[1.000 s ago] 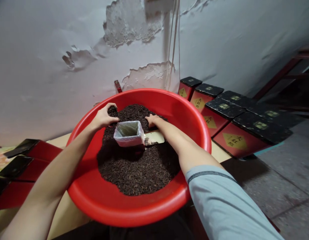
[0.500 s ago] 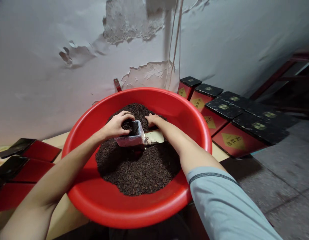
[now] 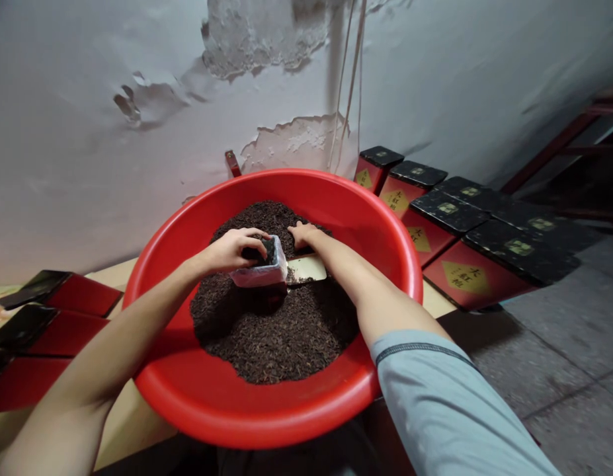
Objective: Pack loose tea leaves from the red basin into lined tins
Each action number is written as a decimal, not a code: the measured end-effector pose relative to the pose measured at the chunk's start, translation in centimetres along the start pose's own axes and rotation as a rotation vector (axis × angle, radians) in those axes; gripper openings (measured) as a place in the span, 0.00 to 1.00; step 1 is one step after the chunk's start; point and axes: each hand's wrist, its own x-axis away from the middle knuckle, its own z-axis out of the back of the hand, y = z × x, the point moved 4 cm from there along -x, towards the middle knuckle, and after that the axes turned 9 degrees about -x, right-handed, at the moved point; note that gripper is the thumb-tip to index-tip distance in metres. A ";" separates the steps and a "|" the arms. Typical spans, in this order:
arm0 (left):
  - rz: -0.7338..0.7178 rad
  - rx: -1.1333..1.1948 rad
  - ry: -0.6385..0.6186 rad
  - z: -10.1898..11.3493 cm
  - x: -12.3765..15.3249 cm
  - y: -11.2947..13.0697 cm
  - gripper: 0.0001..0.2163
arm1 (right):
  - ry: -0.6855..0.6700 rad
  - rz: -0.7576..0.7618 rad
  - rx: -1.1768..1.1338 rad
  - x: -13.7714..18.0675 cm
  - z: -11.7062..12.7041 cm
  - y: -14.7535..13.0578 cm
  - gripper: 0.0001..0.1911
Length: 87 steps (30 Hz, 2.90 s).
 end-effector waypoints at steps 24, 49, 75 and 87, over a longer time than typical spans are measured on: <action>0.085 -0.072 0.093 -0.9 -0.9 0.4 0.12 | 0.013 -0.009 -0.001 -0.4 -0.3 0.2 0.58; 0.018 0.014 -0.084 -1.9 -0.4 -0.3 0.24 | 0.012 -0.004 0.005 -0.4 -0.4 0.1 0.54; 0.307 -0.278 -0.100 -0.3 -0.1 0.9 0.29 | 0.132 0.259 0.132 2.5 5.8 -2.4 0.38; 0.376 0.326 0.009 0.9 0.6 -1.6 0.36 | 0.186 0.455 0.075 8.8 13.4 -5.7 0.34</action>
